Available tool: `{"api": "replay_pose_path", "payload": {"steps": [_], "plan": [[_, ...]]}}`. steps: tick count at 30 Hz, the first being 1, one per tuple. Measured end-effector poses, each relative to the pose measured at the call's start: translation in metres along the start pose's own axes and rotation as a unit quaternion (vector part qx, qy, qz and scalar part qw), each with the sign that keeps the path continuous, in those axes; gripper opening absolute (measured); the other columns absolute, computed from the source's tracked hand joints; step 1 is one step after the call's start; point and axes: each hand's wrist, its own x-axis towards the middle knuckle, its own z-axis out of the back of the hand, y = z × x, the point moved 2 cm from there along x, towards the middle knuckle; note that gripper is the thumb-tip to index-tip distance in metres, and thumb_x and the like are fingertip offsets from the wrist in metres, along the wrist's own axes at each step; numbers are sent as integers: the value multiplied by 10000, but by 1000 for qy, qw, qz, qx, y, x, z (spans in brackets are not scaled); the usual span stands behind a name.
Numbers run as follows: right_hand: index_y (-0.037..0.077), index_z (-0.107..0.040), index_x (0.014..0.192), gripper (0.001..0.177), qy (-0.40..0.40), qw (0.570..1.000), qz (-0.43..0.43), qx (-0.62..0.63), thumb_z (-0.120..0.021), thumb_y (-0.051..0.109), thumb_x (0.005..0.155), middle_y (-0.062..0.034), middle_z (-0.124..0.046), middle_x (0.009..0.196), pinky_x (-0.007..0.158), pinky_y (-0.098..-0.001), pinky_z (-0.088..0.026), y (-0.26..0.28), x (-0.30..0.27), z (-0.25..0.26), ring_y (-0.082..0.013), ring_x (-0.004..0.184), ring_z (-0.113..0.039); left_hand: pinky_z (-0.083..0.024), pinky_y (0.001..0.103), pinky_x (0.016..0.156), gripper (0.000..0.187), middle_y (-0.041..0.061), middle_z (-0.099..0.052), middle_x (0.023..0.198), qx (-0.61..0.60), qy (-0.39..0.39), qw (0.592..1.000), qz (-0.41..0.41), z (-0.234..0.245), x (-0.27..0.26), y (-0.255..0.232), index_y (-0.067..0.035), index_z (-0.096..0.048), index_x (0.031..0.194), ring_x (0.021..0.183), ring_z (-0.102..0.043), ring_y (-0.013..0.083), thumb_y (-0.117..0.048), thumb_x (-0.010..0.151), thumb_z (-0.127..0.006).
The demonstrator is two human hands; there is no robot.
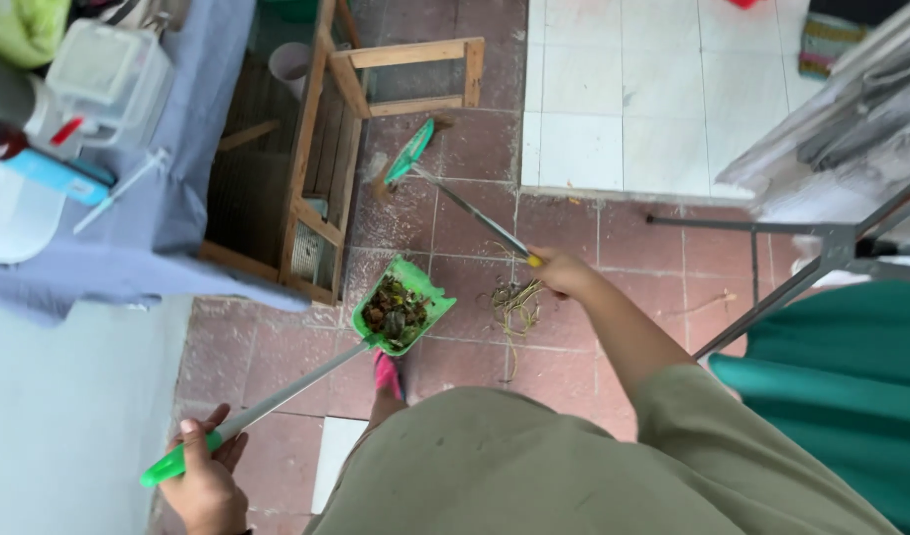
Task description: Sweeping grass and debris from an outdoor tiled patio into a dustpan.
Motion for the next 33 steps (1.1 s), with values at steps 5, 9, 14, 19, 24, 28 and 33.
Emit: {"api": "replay_pose_path", "payload": {"steps": [5,9,14,19,24,28,33], "plan": [[397,-562,1437,446,-97,938,49,-330,-332,364,1057,-57,-747,1082,763,-465,-574,-22,108,-52,-249,888,-726,-558,260,739,323,146,-706,1228,32,61,998,1,-41,77,-5,17,-527,1160,716,-606,178,-305,1150,-514],[495,-558,1418,424,-124,950,-47,-283,-439,357,1035,35,-747,1075,822,-441,-550,-88,119,-81,-202,934,-701,-564,384,892,286,209,-665,1319,52,174,983,-2,-85,130,-12,32,-545,1154,1063,-652,274,-246,1104,-504],[448,-549,1467,454,-95,961,-214,-146,-558,357,1023,62,-772,1024,646,-271,-501,-175,47,-102,-109,671,-617,-551,438,951,266,195,-684,1270,144,276,950,21,-153,193,-7,39,-537,1171,1131,-656,294,-202,1059,-529],[361,-622,1442,429,-108,944,-310,34,-617,312,1016,71,-767,1031,698,-249,-457,-192,-85,-124,-87,740,-578,-541,341,882,244,129,-714,1182,140,361,922,13,-210,236,0,33,-606,1123,994,-647,209,-201,1059,-582],[470,-639,1383,369,-131,923,-362,-19,-591,458,1017,134,-803,1048,703,-222,-525,-136,-150,-111,-51,718,-637,-532,296,783,194,117,-744,1155,168,390,905,5,-238,243,0,-2,-621,1089,930,-650,163,-192,1060,-591],[383,-630,1412,443,-214,940,-265,16,-590,398,972,57,-783,1140,817,-315,-546,-127,-115,-94,-155,888,-702,-506,279,711,224,132,-741,1167,187,397,898,13,-249,244,1,22,-610,1098,842,-617,151,-197,1061,-579],[359,-609,1444,493,-252,938,-193,142,-614,329,952,-12,-736,1022,684,-335,-481,-160,25,-98,-171,760,-612,-539,311,759,164,134,-726,1192,183,371,909,48,-273,239,3,-32,-551,1102,968,-663,198,-195,1092,-547]]}}
